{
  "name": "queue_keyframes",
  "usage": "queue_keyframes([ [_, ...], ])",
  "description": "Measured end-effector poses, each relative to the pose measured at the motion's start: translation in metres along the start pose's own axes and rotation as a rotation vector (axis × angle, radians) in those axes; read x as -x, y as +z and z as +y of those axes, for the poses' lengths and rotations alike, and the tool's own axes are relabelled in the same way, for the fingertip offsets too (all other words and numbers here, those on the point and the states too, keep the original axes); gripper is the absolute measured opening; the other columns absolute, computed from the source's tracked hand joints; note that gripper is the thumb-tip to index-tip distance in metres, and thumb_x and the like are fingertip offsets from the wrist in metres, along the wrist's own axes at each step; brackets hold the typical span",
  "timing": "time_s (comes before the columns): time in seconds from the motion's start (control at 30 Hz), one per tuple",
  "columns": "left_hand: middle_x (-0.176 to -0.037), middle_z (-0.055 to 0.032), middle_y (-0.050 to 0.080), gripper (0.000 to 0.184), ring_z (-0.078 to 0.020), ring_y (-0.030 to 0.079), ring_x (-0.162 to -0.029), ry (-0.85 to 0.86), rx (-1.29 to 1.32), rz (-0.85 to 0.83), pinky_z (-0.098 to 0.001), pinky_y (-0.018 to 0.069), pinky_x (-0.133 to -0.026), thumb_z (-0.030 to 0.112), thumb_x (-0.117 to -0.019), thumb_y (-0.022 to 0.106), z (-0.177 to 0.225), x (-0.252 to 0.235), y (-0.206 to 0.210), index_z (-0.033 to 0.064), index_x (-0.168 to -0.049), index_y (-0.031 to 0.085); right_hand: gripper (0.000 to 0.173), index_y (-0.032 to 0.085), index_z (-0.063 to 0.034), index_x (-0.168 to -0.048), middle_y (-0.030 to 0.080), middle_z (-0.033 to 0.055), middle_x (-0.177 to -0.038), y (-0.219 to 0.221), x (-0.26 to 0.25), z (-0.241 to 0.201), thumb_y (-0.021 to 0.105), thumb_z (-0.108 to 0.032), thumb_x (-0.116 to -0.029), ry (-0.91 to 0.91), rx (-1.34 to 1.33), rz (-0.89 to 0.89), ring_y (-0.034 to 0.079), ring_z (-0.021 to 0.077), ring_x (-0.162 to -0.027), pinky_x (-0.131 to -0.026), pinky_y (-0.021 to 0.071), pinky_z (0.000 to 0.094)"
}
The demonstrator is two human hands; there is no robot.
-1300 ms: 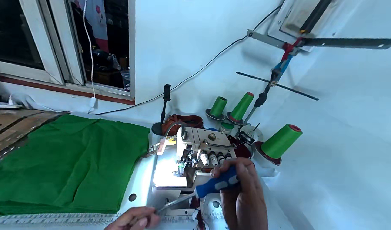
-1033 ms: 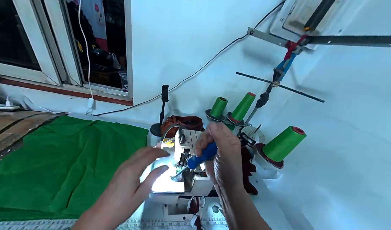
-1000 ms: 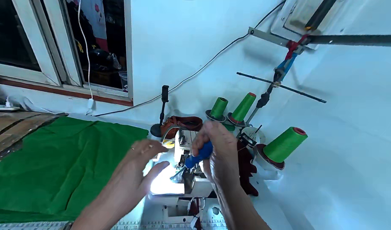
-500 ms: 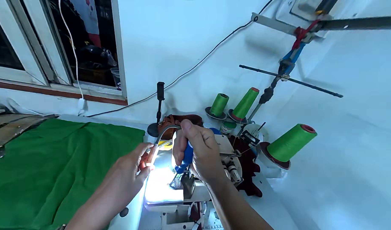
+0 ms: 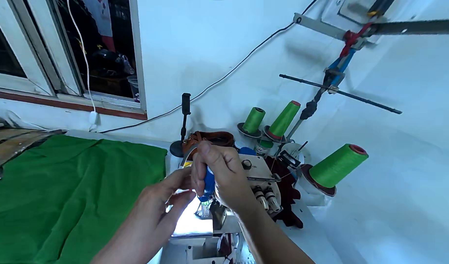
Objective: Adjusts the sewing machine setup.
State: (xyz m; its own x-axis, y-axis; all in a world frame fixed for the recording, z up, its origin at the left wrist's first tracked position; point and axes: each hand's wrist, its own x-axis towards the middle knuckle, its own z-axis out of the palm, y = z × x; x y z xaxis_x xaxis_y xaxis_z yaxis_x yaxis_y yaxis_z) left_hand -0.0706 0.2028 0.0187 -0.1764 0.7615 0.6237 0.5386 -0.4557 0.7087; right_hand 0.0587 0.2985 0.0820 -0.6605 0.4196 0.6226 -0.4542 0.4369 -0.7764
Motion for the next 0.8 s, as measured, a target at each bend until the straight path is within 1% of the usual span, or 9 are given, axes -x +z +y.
queue_keyframes([
  [0.07, -0.099, 0.0096, 0.073, 0.032, -0.0013, 0.070, -0.091, -0.030, 0.038, -0.012, -0.0200, 0.0604, -0.079, 0.027, -0.0958, 0.061, -0.002, 0.003, 0.007, 0.0162, -0.125, 0.066, 0.055, 0.050, -0.0078, -0.066, 0.051, 0.0029, -0.054, 0.002, -0.001, 0.000, 0.038, -0.037, -0.1113, 0.006, 0.017, 0.019, 0.050, 0.0072, -0.043, -0.040, 0.0440, 0.0198],
  [0.1, -0.096, 0.0097, 0.073, 0.030, -0.0011, 0.070, -0.089, -0.042, 0.038, -0.002, -0.0203, 0.0600, -0.078, 0.027, -0.0955, 0.061, -0.003, 0.004, 0.012, 0.0165, -0.122, 0.067, 0.056, 0.050, -0.0076, -0.066, 0.051, 0.0034, -0.054, 0.002, -0.001, 0.000, 0.038, -0.039, -0.1110, 0.014, 0.008, 0.026, 0.050, 0.0078, -0.042, -0.039, 0.0444, 0.0205],
  [0.17, -0.089, 0.0103, 0.071, 0.019, 0.0001, 0.069, -0.083, -0.066, 0.045, 0.022, -0.0186, 0.0582, -0.074, 0.028, -0.0967, 0.060, -0.005, 0.005, 0.019, 0.0177, -0.111, 0.069, 0.057, 0.050, -0.0074, -0.066, 0.050, 0.0037, -0.053, 0.001, -0.002, 0.001, 0.039, -0.041, -0.1105, 0.029, -0.036, 0.023, 0.050, 0.0090, -0.041, -0.040, 0.0461, 0.0221],
  [0.23, -0.087, 0.0103, 0.072, 0.016, 0.0011, 0.069, -0.081, -0.085, 0.056, 0.044, -0.0169, 0.0573, -0.072, 0.027, -0.0970, 0.059, -0.007, 0.006, 0.024, 0.0184, -0.104, 0.071, 0.055, 0.050, -0.0084, -0.067, 0.051, 0.0024, -0.054, -0.003, -0.003, 0.005, 0.041, -0.040, -0.1103, 0.031, -0.088, 0.006, 0.052, 0.0087, -0.043, -0.042, 0.0485, 0.0224],
  [0.33, -0.089, 0.0098, 0.073, 0.018, 0.0009, 0.070, -0.084, -0.074, 0.072, 0.052, -0.0172, 0.0582, -0.075, 0.028, -0.0979, 0.059, -0.012, 0.007, 0.031, 0.0180, -0.104, 0.073, 0.050, 0.052, -0.0103, -0.068, 0.052, -0.0002, -0.056, -0.007, -0.005, 0.008, 0.041, -0.035, -0.1104, 0.032, -0.117, -0.003, 0.054, 0.0072, -0.047, -0.047, 0.0507, 0.0222],
  [0.53, -0.088, 0.0094, 0.071, 0.020, -0.0001, 0.068, -0.083, -0.027, 0.089, 0.059, -0.0185, 0.0578, -0.074, 0.032, -0.1009, 0.057, -0.020, 0.006, 0.033, 0.0190, -0.101, 0.072, 0.053, 0.052, -0.0081, -0.068, 0.053, 0.0022, -0.056, -0.003, -0.008, 0.006, 0.040, -0.036, -0.1110, 0.076, -0.078, 0.066, 0.055, 0.0089, -0.045, -0.044, 0.0508, 0.0233],
  [0.63, -0.090, 0.0090, 0.072, 0.018, -0.0004, 0.069, -0.086, -0.020, 0.095, 0.075, -0.0186, 0.0581, -0.077, 0.030, -0.1002, 0.058, -0.021, 0.007, 0.034, 0.0186, -0.102, 0.072, 0.052, 0.051, -0.0093, -0.067, 0.053, 0.0007, -0.056, -0.004, -0.008, 0.007, 0.040, -0.036, -0.1109, 0.065, -0.106, 0.037, 0.054, 0.0076, -0.045, -0.045, 0.0509, 0.0222],
  [0.7, -0.093, 0.0077, 0.073, 0.017, -0.0022, 0.070, -0.089, -0.002, 0.112, 0.082, -0.0203, 0.0591, -0.080, 0.028, -0.0994, 0.059, -0.023, 0.008, 0.034, 0.0176, -0.105, 0.072, 0.051, 0.050, -0.0103, -0.067, 0.052, -0.0004, -0.056, -0.006, -0.009, 0.008, 0.040, -0.034, -0.1108, 0.045, -0.132, -0.023, 0.053, 0.0068, -0.046, -0.046, 0.0500, 0.0220],
  [0.8, -0.093, 0.0085, 0.072, 0.017, -0.0018, 0.069, -0.089, 0.003, 0.104, 0.084, -0.0193, 0.0583, -0.080, 0.029, -0.0999, 0.059, -0.023, 0.007, 0.034, 0.0184, -0.104, 0.072, 0.051, 0.050, -0.0104, -0.067, 0.052, -0.0008, -0.055, -0.007, -0.010, 0.008, 0.040, -0.033, -0.1110, 0.065, -0.148, -0.025, 0.054, 0.0061, -0.045, -0.045, 0.0497, 0.0210],
])
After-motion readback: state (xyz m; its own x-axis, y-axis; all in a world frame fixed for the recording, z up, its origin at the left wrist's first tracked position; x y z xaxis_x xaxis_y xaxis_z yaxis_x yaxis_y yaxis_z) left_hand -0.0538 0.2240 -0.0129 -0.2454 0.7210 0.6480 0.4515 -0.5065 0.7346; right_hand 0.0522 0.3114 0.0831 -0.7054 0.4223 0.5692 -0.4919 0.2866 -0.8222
